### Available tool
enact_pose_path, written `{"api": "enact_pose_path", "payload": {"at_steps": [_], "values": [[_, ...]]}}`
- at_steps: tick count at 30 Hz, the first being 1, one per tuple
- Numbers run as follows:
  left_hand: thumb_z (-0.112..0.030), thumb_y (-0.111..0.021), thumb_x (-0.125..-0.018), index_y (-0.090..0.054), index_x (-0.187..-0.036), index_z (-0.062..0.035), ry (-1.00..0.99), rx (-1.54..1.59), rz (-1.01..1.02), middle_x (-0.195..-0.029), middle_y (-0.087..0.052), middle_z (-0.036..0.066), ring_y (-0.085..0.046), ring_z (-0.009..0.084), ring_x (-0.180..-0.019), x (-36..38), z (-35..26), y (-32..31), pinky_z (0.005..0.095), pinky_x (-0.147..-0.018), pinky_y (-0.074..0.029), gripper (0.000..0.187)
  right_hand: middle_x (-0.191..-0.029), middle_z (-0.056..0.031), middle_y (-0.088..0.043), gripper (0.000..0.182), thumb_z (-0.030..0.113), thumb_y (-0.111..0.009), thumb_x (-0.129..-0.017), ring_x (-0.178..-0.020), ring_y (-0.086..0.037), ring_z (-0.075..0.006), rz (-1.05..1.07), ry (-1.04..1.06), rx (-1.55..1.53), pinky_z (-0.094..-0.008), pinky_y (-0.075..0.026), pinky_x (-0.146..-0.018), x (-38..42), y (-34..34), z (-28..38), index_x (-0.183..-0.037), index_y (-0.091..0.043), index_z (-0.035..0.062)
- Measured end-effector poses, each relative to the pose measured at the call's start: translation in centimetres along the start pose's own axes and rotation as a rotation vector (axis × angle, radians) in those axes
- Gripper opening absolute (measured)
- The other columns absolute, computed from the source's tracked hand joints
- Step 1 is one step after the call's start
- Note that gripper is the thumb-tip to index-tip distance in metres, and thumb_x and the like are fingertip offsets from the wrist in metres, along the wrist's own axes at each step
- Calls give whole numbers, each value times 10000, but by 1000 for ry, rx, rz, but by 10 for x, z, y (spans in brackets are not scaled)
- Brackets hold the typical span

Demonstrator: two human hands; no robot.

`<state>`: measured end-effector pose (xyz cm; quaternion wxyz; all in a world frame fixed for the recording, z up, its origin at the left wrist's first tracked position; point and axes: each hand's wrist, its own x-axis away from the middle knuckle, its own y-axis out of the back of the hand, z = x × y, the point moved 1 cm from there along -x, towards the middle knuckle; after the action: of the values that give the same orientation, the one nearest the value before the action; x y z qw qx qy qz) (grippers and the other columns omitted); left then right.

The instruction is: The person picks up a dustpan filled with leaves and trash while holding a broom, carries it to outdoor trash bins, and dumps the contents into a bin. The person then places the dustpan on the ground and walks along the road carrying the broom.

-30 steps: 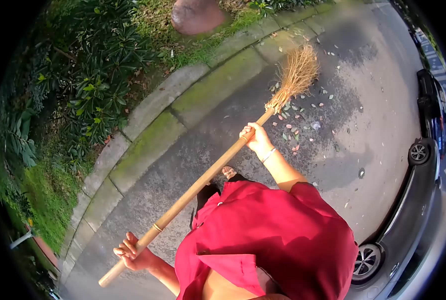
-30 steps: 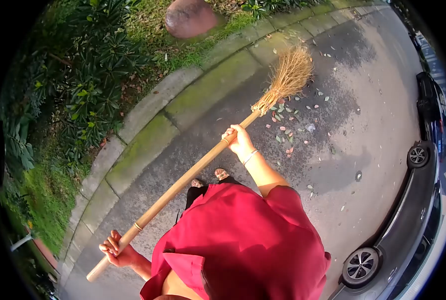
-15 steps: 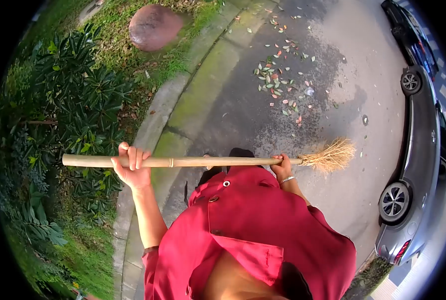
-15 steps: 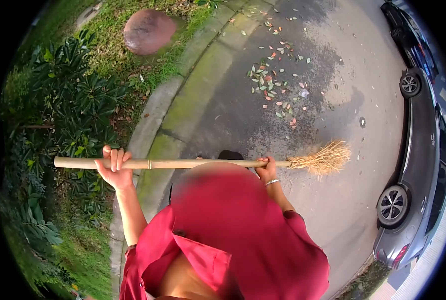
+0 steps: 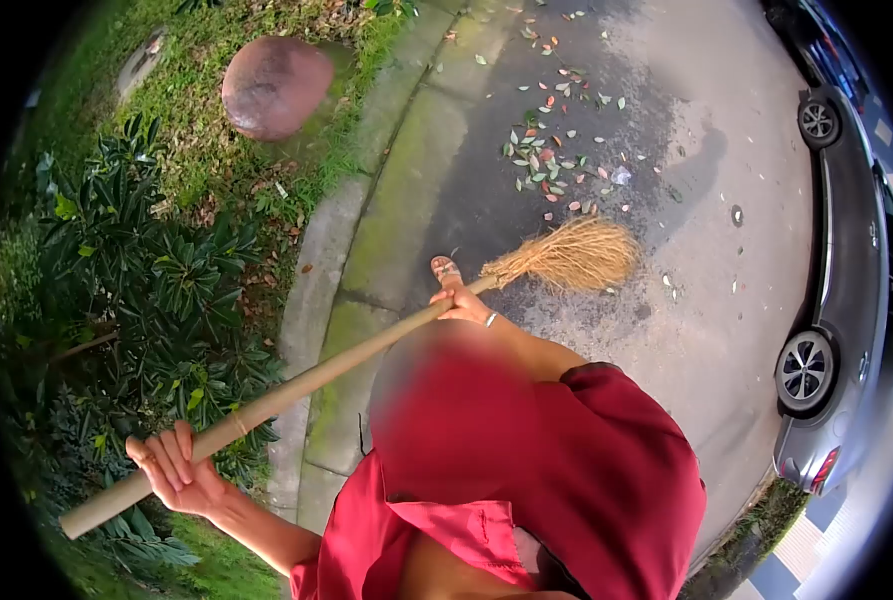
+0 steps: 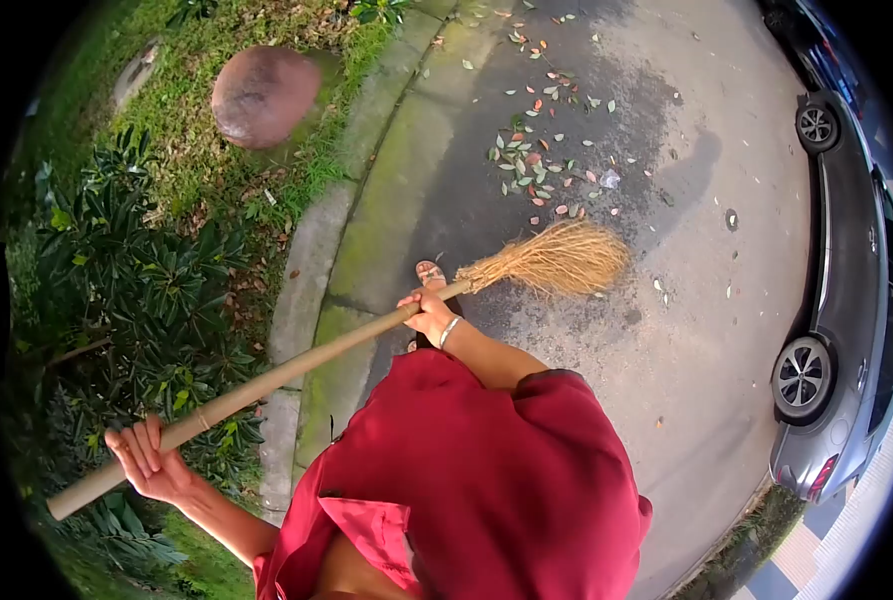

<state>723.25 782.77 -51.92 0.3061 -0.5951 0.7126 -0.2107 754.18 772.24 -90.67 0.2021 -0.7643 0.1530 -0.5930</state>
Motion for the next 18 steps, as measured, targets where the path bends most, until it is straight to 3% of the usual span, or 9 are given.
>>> {"api": "enact_pose_path", "payload": {"at_steps": [1,5,7,9,12,13,15,16,18], "values": [[-59,-461,-863,-425,-789,-64,-98,-98,-7,-443,-300,-54,-295,49,-401,6,-26,-2,238,-546,-301,82,-529,-37,-371,191,16,-441,-772,-468,-393,-183,-12,-127,-327,-331,-415,-546,-23,-43,-11,-600,-382,75],[-47,-481,-824,-384,-686,-90,-451,-357,-98,-408,-288,-44,-291,55,-392,37,-43,-46,245,-581,-306,174,-519,-7,-365,278,71,-488,-787,-481,-410,-150,422,-254,24,-325,-424,-581,-78,-207,-28,-554,-342,112],[-227,-392,-873,-319,-602,-181,-500,-517,-177,-480,-265,-71,-312,97,-432,68,-30,-44,259,-611,-359,285,-501,22,-359,298,67,-505,-789,-465,-390,-101,542,-471,-82,-255,-401,-504,-94,-289,-15,-551,-334,124],[-55,-483,-807,-390,-654,-86,-554,-444,195,-398,-307,-41,-325,62,-403,44,-11,-78,250,-610,-313,182,-502,40,-360,304,62,-516,-801,-465,-373,-82,658,-445,-16,-223,-382,-488,-79,-363,-11,-559,-342,120],[-248,-279,-926,-322,-621,-183,-537,-1529,-331,-432,-241,-66,-292,87,-408,84,-38,-96,256,-623,-353,314,-529,46,-372,283,74,-529,-820,-501,-392,-65,864,-510,3,-206,-390,-526,-34,-418,-25,-588,-371,114],[-248,-279,-926,-322,-621,-183,-551,-1533,-348,-432,-241,-66,-292,87,-408,80,-37,-90,256,-623,-353,314,-539,46,-374,280,81,-527,-828,-511,-394,-62,891,-493,25,-203,-391,-535,-26,-428,-32,-596,-375,112],[-249,-255,-937,-349,-683,-180,-802,-459,-26,-446,-259,-71,-307,90,-422,76,-40,-57,263,-621,-353,280,-573,18,-399,251,106,-542,-832,-528,-417,-99,765,-372,184,-236,-403,-550,-31,-435,-49,-627,-396,96],[-244,-267,-936,-408,-719,-173,-930,-378,-237,-481,-289,-66,-316,97,-446,82,-45,-38,281,-621,-352,268,-584,8,-410,237,107,-554,-824,-534,-425,-107,701,-311,251,-261,-412,-561,-40,-429,-56,-643,-402,90],[-249,-260,-943,-490,-810,-153,-934,-300,-160,-523,-336,-43,-369,112,-497,79,-69,1,329,-652,-385,282,-603,-14,-432,200,102,-577,-807,-558,-450,-131,577,-244,315,-309,-436,-593,-36,-414,-67,-686,-421,76]]}}
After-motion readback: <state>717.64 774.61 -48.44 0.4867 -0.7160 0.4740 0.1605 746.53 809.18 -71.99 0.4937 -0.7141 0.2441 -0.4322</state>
